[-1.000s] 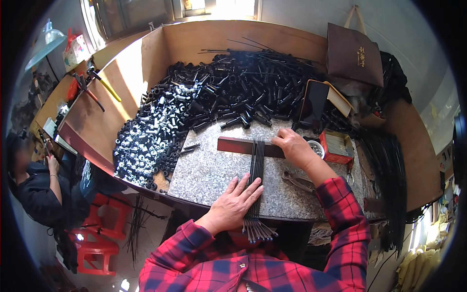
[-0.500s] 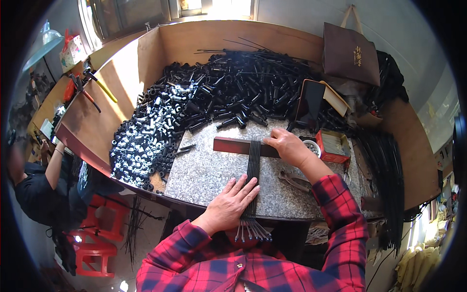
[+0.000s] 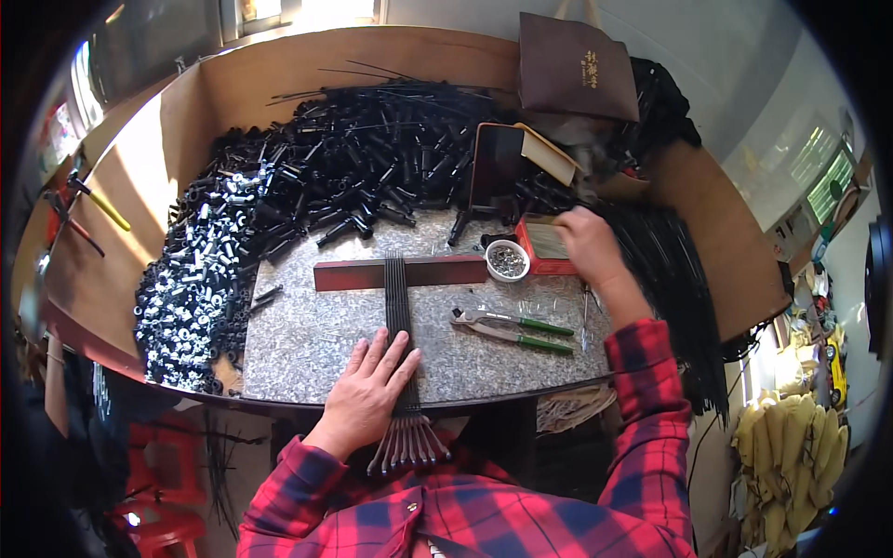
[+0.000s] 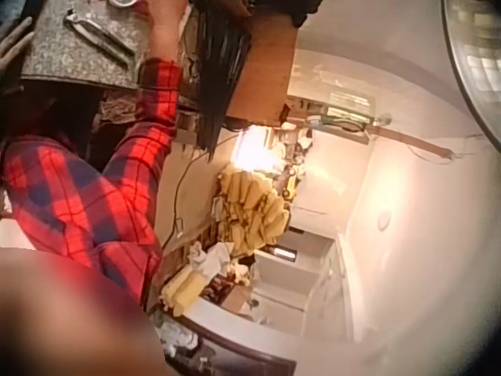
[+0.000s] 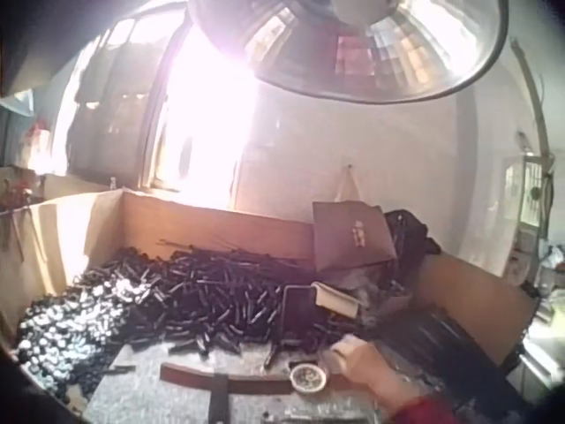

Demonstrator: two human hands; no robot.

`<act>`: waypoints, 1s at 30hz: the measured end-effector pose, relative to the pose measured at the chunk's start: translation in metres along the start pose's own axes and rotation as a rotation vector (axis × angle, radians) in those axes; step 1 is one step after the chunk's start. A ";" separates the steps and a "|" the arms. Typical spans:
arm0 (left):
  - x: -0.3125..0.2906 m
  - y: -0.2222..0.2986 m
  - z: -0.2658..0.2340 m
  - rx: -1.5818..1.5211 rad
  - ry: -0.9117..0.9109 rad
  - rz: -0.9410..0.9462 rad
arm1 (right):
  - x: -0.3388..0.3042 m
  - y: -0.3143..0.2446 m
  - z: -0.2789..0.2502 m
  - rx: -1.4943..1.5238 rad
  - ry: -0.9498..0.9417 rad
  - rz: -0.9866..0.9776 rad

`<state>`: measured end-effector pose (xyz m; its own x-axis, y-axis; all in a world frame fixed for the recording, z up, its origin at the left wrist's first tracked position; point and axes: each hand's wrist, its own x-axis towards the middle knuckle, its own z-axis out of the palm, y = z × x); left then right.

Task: Assembling and measuring wire bundles using a jig and pliers at a factory workbench.

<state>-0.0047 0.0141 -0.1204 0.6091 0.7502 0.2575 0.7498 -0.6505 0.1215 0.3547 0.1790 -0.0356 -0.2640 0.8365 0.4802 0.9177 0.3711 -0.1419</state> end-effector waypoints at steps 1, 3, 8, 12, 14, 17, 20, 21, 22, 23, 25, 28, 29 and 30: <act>0.002 0.000 -0.001 -0.020 -0.002 0.002 | -0.008 0.020 -0.010 -0.097 -0.057 0.124; 0.002 0.001 -0.001 -0.039 0.000 -0.014 | -0.021 0.039 -0.018 -0.159 -0.238 0.350; -0.002 0.002 -0.003 -0.001 -0.012 -0.037 | -0.048 0.053 0.002 -0.037 -0.310 0.419; -0.002 0.000 0.003 0.002 0.017 -0.017 | -0.058 0.051 0.009 -0.069 -0.358 0.463; 0.003 0.004 0.002 -0.059 0.029 0.006 | -0.071 0.087 0.016 -0.105 -0.273 0.425; -0.004 0.001 -0.001 -0.004 0.009 -0.023 | -0.057 0.055 -0.007 0.004 -0.216 0.503; -0.007 -0.002 0.000 0.019 -0.003 -0.022 | -0.036 -0.014 -0.051 0.788 -0.182 0.581; -0.006 -0.002 0.000 0.028 -0.015 -0.015 | -0.033 -0.022 -0.048 0.788 -0.191 0.577; -0.006 -0.002 0.000 0.037 -0.028 -0.009 | -0.030 -0.033 -0.043 0.876 -0.033 0.417; -0.005 -0.002 0.000 0.032 -0.012 -0.001 | -0.028 -0.045 -0.042 0.951 0.130 0.258; -0.004 -0.001 0.000 -0.014 0.004 -0.014 | -0.021 -0.080 -0.035 1.031 0.148 0.208; -0.006 -0.001 0.000 -0.061 0.024 -0.028 | -0.008 -0.127 -0.015 1.073 0.176 0.026; -0.006 0.000 -0.003 -0.063 0.031 -0.030 | -0.004 -0.137 -0.008 1.070 0.175 -0.031; -0.006 0.000 -0.003 -0.061 0.032 -0.023 | -0.001 -0.143 0.000 1.063 0.178 -0.083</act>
<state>-0.0090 0.0097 -0.1189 0.5828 0.7611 0.2846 0.7453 -0.6403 0.1860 0.2235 0.1253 -0.0162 -0.1879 0.7535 0.6301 0.1487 0.6559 -0.7400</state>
